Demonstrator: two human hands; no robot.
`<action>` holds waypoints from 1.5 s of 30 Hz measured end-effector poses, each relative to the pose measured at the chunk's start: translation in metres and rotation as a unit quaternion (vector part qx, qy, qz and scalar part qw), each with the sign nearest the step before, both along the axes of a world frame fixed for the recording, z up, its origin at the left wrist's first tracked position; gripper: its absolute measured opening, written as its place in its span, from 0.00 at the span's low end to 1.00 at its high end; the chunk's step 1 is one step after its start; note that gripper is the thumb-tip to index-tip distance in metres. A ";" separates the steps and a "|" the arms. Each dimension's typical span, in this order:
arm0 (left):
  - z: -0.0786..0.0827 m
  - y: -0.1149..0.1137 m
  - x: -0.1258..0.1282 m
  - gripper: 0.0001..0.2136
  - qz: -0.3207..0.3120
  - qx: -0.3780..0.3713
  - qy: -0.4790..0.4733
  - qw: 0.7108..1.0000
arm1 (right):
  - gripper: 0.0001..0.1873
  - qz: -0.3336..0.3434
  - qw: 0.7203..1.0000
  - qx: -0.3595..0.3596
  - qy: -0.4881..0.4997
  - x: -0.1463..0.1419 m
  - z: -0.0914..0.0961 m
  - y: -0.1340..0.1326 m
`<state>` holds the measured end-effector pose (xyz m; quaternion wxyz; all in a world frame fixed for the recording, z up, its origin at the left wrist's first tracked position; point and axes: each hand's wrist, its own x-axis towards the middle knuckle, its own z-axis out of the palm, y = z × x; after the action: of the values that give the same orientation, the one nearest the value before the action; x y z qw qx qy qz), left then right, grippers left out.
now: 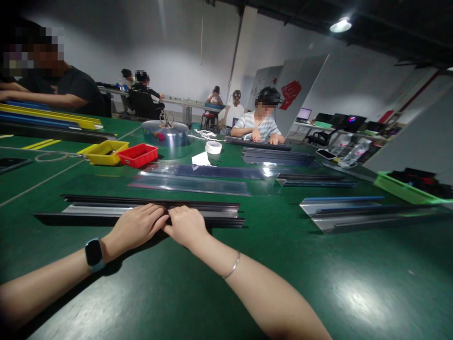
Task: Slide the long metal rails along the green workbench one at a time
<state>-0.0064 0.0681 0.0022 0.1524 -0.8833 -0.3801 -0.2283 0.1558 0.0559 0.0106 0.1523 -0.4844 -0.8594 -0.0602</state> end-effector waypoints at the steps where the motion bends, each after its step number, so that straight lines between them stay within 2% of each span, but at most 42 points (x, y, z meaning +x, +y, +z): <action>1: 0.000 0.001 0.000 0.15 0.001 0.000 -0.005 1.000 | 0.15 -0.001 1.000 0.003 -0.002 0.000 0.000 0.001; 9: 0.000 0.002 0.001 0.17 0.022 -0.022 -0.013 0.999 | 0.19 -0.045 0.998 0.052 -0.002 0.001 -0.005 -0.002; 15: 0.008 0.003 0.013 0.20 0.026 -0.019 0.008 0.999 | 0.14 -0.065 0.997 0.028 -0.006 0.003 -0.003 -0.004; 20: 0.004 0.000 0.020 0.18 0.071 0.009 0.000 0.997 | 0.13 -0.041 0.999 0.007 -0.010 0.006 0.003 -0.004; 27: 0.006 -0.003 0.020 0.13 0.056 -0.022 -0.025 0.998 | 0.14 -0.070 0.997 0.013 0.017 0.005 0.007 -0.008; 34: 0.006 0.003 0.019 0.13 0.039 -0.032 -0.041 0.998 | 0.14 -0.048 0.999 0.001 0.007 0.007 0.007 0.000; 45: 0.001 0.007 0.017 0.14 0.048 -0.034 -0.024 0.998 | 0.14 -0.036 0.999 0.014 0.011 0.009 -0.003 0.006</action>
<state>0.0109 0.0749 0.0036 0.1241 -0.8629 -0.4334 -0.2283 0.1652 0.0618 0.0078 0.1668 -0.5139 -0.8384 -0.0725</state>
